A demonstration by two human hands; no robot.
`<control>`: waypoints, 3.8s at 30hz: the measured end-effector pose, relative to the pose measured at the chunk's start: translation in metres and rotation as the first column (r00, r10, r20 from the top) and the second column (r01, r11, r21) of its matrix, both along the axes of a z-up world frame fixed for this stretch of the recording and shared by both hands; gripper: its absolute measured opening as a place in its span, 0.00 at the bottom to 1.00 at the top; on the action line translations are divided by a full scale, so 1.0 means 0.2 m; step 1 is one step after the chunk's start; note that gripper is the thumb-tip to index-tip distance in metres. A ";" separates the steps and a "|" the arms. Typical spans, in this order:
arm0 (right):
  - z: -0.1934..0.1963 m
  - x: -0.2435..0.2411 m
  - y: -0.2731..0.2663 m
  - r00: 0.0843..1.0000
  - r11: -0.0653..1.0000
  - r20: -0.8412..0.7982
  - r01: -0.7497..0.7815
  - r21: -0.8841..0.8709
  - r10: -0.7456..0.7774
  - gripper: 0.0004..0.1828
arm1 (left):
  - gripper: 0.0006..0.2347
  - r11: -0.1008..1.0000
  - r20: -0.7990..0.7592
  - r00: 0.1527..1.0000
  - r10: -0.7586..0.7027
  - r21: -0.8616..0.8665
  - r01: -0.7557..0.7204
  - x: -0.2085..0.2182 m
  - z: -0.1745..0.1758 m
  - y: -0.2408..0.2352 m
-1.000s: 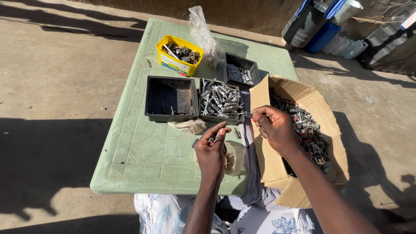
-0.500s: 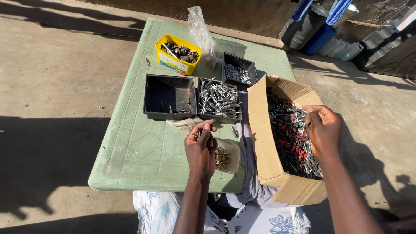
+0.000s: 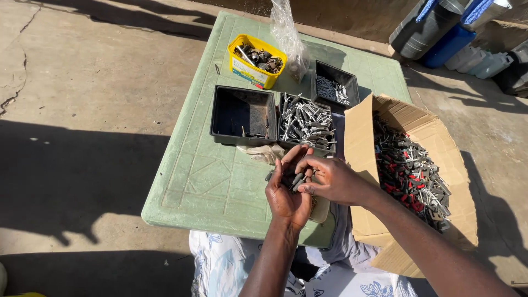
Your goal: The person assembles small lock cylinders by inserting brass pins into metal housings and then inserting the housing into a red plastic sleeve. They repeat this process for multiple units, placing finished assemblies into a cardboard box.
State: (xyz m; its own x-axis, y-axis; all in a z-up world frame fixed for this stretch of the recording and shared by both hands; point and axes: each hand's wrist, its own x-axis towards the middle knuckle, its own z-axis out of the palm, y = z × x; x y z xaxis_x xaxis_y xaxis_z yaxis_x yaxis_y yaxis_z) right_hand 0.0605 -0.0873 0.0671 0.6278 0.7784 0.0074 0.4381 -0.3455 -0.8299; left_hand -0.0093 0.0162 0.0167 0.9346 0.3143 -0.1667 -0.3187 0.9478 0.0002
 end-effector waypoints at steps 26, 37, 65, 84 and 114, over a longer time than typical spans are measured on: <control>-0.03 0.10 -0.15 0.984 0.965 -0.087 0.168 0.200 -0.154 0.12 | 0.04 0.907 -0.228 0.956 0.185 0.413 -0.077 0.09 -0.07 -0.10; -0.05 0.10 -0.14 0.932 0.958 0.221 0.277 0.072 -0.286 0.09 | 0.07 0.833 -0.195 0.970 0.147 0.554 -0.015 0.09 -0.10 -0.06; 0.15 0.08 -0.16 0.706 0.887 -0.706 0.361 0.288 -0.058 0.08 | 0.06 0.867 -0.153 0.972 0.176 0.492 -0.079 0.09 -0.06 -0.04; 0.03 -0.01 -0.07 0.979 0.982 -0.074 0.190 0.017 -0.188 0.15 | 0.05 0.775 -0.258 0.957 0.134 0.629 0.061 0.03 0.00 0.00; -0.05 0.00 -0.10 0.289 0.891 -0.945 0.453 -0.006 -0.153 0.11 | 0.16 0.171 0.258 0.856 0.448 0.915 -0.365 -0.11 0.20 0.00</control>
